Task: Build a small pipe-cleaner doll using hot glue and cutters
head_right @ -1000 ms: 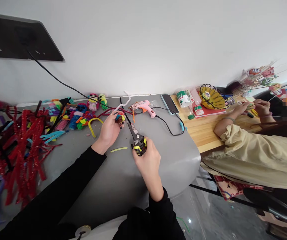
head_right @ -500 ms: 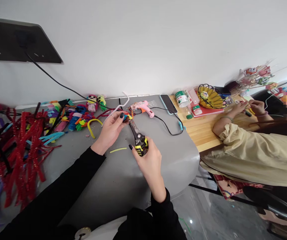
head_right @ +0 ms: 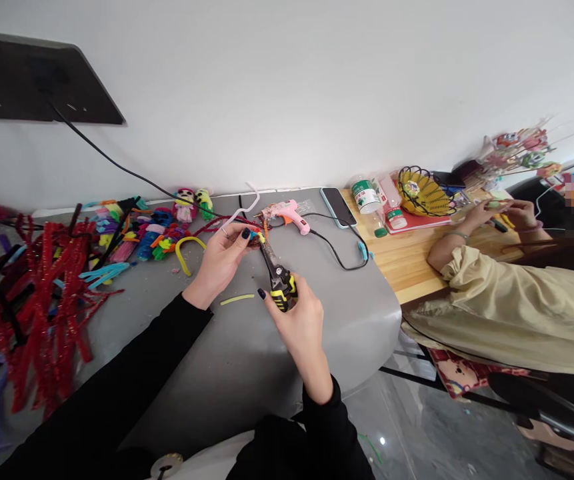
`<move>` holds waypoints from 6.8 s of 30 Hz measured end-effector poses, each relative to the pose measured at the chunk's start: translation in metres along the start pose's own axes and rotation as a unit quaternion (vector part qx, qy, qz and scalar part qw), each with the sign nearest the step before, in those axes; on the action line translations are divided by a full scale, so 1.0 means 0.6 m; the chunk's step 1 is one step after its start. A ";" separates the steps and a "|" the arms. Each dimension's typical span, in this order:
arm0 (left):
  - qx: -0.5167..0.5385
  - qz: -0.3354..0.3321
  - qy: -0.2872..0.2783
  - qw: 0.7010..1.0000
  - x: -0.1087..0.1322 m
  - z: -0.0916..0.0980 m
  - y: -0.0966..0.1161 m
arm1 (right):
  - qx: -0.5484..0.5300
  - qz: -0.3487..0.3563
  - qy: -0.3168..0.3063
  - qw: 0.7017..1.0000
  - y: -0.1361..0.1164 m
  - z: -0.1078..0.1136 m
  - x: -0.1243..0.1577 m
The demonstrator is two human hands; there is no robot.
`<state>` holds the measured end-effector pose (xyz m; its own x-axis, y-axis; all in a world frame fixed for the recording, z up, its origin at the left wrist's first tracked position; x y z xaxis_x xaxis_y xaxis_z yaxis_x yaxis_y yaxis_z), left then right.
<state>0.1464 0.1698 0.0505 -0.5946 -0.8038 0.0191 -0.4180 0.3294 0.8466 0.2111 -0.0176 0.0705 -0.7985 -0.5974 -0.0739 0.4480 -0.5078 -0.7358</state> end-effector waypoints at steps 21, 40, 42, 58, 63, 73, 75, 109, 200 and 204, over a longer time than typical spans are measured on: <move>-0.025 0.017 0.009 1.000 -0.002 -0.001 0.000 | 0.121 0.013 0.006 0.993 0.026 -0.006 -0.002; -0.065 0.028 -0.003 0.997 -0.003 0.003 -0.005 | -0.002 -0.036 -0.054 0.998 0.012 0.003 -0.003; -0.071 0.030 -0.009 0.997 0.004 0.000 -0.005 | -0.033 -0.042 -0.067 0.996 0.005 0.008 0.002; -0.072 -0.050 0.142 0.986 0.147 -0.006 0.005 | -0.105 -0.030 -0.153 0.982 -0.014 0.028 0.065; -0.069 -0.054 0.158 0.984 0.178 -0.005 0.013 | -0.111 -0.025 -0.161 0.980 -0.013 0.031 0.084; -0.088 -0.042 0.225 0.969 0.241 0.007 0.018 | -0.130 -0.011 -0.212 0.969 0.016 0.012 0.119; -0.092 -0.040 0.238 0.966 0.251 0.006 0.013 | -0.138 -0.009 -0.224 0.965 0.026 0.010 0.122; -0.093 -0.047 0.217 0.971 0.275 -0.035 -0.049 | -0.110 -0.016 -0.215 0.970 0.084 0.067 0.137; 0.012 -0.126 0.304 0.944 0.341 0.040 -0.029 | -0.090 0.182 -0.235 0.951 0.115 0.074 0.198; 0.019 -0.130 0.302 0.944 0.344 0.041 -0.029 | -0.100 0.186 -0.235 0.949 0.118 0.073 0.198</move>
<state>0.0142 0.0103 0.0266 0.0270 -0.9919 0.1240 -0.5268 0.0913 0.8451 0.1655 -0.1519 0.0394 -0.3111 -0.9470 -0.0800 0.5408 -0.1072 -0.8343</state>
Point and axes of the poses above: each hand's wrist, its own x-axis away from the middle knuckle, its own z-axis out of the back of the hand, y = z × x, the point moved 3 cm from there along -x, towards the middle knuckle, and after that the axes turned 4 degrees about y, right-handed, at the moved point
